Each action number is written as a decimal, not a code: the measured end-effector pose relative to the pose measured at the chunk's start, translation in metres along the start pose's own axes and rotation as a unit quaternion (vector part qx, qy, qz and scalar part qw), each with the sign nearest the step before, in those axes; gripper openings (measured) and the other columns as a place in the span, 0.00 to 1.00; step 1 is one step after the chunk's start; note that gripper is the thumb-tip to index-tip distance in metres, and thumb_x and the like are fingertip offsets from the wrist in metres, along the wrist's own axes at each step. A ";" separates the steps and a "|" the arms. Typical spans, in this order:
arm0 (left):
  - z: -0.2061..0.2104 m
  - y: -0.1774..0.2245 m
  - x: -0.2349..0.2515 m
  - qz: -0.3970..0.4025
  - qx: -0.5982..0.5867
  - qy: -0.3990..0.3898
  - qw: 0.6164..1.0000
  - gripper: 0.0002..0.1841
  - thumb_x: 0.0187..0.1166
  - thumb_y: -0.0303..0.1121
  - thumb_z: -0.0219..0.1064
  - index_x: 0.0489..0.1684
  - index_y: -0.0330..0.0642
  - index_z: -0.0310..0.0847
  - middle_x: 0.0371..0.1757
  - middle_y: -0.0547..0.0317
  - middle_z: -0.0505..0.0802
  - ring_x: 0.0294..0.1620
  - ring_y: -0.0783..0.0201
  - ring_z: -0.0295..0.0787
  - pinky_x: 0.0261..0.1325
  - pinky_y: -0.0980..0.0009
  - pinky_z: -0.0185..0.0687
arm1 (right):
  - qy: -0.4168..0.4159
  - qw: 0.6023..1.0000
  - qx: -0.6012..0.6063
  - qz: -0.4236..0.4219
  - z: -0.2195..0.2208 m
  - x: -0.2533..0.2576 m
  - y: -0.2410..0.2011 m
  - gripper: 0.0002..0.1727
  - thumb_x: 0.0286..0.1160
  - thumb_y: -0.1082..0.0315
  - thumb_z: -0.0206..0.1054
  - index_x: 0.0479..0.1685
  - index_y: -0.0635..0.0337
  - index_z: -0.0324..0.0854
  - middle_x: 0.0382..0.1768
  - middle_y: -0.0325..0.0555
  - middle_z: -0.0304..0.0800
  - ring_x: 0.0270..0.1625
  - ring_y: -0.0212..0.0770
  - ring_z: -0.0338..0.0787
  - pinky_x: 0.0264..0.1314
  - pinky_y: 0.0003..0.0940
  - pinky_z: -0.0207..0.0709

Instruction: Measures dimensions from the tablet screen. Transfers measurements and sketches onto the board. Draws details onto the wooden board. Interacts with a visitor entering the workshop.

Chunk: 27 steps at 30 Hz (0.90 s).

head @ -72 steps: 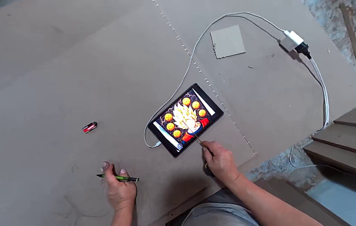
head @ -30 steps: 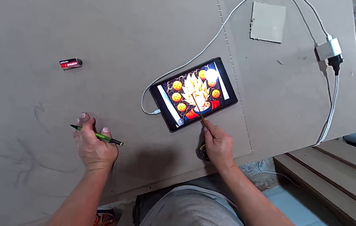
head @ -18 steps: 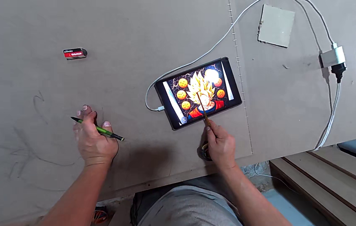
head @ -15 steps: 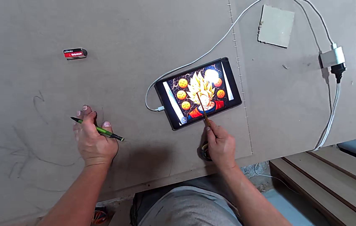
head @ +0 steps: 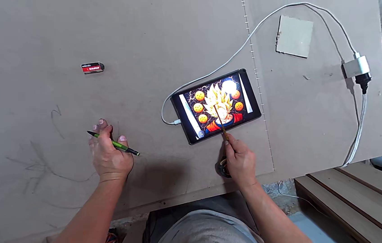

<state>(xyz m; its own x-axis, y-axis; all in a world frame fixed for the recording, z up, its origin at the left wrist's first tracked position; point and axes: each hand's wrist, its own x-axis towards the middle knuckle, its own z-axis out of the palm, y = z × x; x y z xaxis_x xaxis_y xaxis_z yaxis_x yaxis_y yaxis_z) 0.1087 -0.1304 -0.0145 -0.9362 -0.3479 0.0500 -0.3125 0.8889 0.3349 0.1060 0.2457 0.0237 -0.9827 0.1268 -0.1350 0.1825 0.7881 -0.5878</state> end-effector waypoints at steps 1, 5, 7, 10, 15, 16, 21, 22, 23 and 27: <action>0.000 0.000 0.000 0.000 0.000 0.002 1.000 0.31 0.89 0.50 0.44 0.86 0.43 0.63 0.93 0.52 0.65 0.94 0.51 0.54 0.93 0.52 0.49 | -0.001 1.000 0.000 0.000 0.000 0.000 -0.001 0.19 0.88 0.58 0.59 0.70 0.37 0.89 0.37 0.33 0.93 0.37 0.31 0.91 0.36 0.35 0.85; -0.003 -0.002 0.002 0.013 -0.021 -0.003 1.000 0.30 0.90 0.48 0.46 0.87 0.41 0.63 0.92 0.49 0.65 0.95 0.49 0.51 0.94 0.48 0.46 | 0.005 1.000 -0.004 -0.009 0.000 0.000 -0.002 0.19 0.88 0.58 0.59 0.69 0.38 0.89 0.38 0.34 0.94 0.37 0.33 0.92 0.36 0.38 0.86; -0.013 0.004 0.001 -0.012 -0.055 -0.041 0.998 0.29 0.91 0.46 0.52 0.88 0.43 0.62 0.93 0.50 0.65 0.95 0.49 0.53 0.93 0.45 0.50 | 0.016 1.000 0.011 -0.017 -0.003 -0.001 0.001 0.18 0.87 0.57 0.59 0.68 0.39 0.90 0.39 0.35 0.96 0.38 0.34 0.93 0.39 0.40 0.88; -0.048 0.013 0.000 -0.072 -0.110 -0.128 0.983 0.30 0.89 0.44 0.60 0.90 0.50 0.61 0.88 0.55 0.72 0.85 0.52 0.73 0.81 0.44 0.73 | -0.006 0.996 0.091 -0.019 -0.007 -0.008 -0.001 0.19 0.88 0.55 0.59 0.67 0.43 0.90 0.46 0.33 0.97 0.42 0.29 0.94 0.46 0.38 0.91; -0.084 -0.025 -0.028 0.004 -0.113 -0.270 0.956 0.30 0.88 0.54 0.57 0.90 0.63 0.64 0.85 0.70 0.78 0.77 0.65 0.82 0.77 0.56 0.81 | -0.130 0.974 0.185 0.029 0.022 -0.060 -0.048 0.18 0.85 0.53 0.61 0.64 0.43 0.91 0.33 0.32 0.94 0.29 0.29 0.90 0.32 0.34 0.88; -0.086 -0.041 -0.032 0.038 -0.120 -0.266 0.956 0.29 0.88 0.54 0.57 0.89 0.61 0.66 0.84 0.69 0.79 0.77 0.66 0.82 0.77 0.59 0.80 | -0.154 0.968 0.194 0.034 0.036 -0.073 -0.067 0.17 0.85 0.54 0.61 0.62 0.44 0.91 0.33 0.32 0.94 0.29 0.30 0.91 0.33 0.35 0.88; -0.111 -0.155 -0.048 0.165 -0.145 -0.238 0.946 0.26 0.89 0.49 0.58 0.83 0.49 0.74 0.86 0.63 0.77 0.81 0.66 0.78 0.81 0.65 0.76 | -0.241 0.949 0.191 0.065 0.134 -0.144 -0.188 0.15 0.86 0.53 0.61 0.60 0.39 0.91 0.36 0.30 0.95 0.32 0.29 0.92 0.38 0.35 0.89; -0.117 -0.181 -0.045 0.191 -0.143 -0.236 0.942 0.26 0.89 0.49 0.58 0.82 0.48 0.74 0.86 0.62 0.76 0.81 0.65 0.78 0.80 0.65 0.77 | -0.250 0.945 0.194 0.079 0.154 -0.156 -0.214 0.16 0.86 0.52 0.61 0.60 0.40 0.91 0.37 0.30 0.95 0.33 0.30 0.92 0.39 0.36 0.89; -0.123 -0.205 -0.042 0.214 -0.135 -0.234 0.939 0.26 0.89 0.49 0.58 0.83 0.49 0.73 0.87 0.61 0.76 0.81 0.64 0.78 0.80 0.64 0.78 | -0.257 0.941 0.199 0.093 0.174 -0.167 -0.240 0.16 0.86 0.52 0.61 0.60 0.41 0.91 0.38 0.31 0.95 0.34 0.30 0.92 0.40 0.36 0.89; -0.134 -0.271 -0.020 0.329 -0.091 -0.216 0.915 0.28 0.90 0.49 0.55 0.86 0.49 0.70 0.90 0.60 0.72 0.92 0.61 0.61 0.93 0.53 0.57 | -0.273 0.924 0.220 0.154 0.238 -0.197 -0.323 0.17 0.85 0.50 0.61 0.58 0.41 0.92 0.39 0.32 0.96 0.39 0.30 0.93 0.48 0.38 0.89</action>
<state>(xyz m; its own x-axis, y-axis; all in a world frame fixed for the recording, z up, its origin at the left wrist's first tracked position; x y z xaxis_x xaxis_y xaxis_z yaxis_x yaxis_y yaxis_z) 0.2340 -0.4037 0.0195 -0.9008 0.4293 -0.0659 0.3367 0.7860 0.5185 0.2487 -0.1771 0.0499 -0.7414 -0.1146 -0.6612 0.5636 0.4284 -0.7063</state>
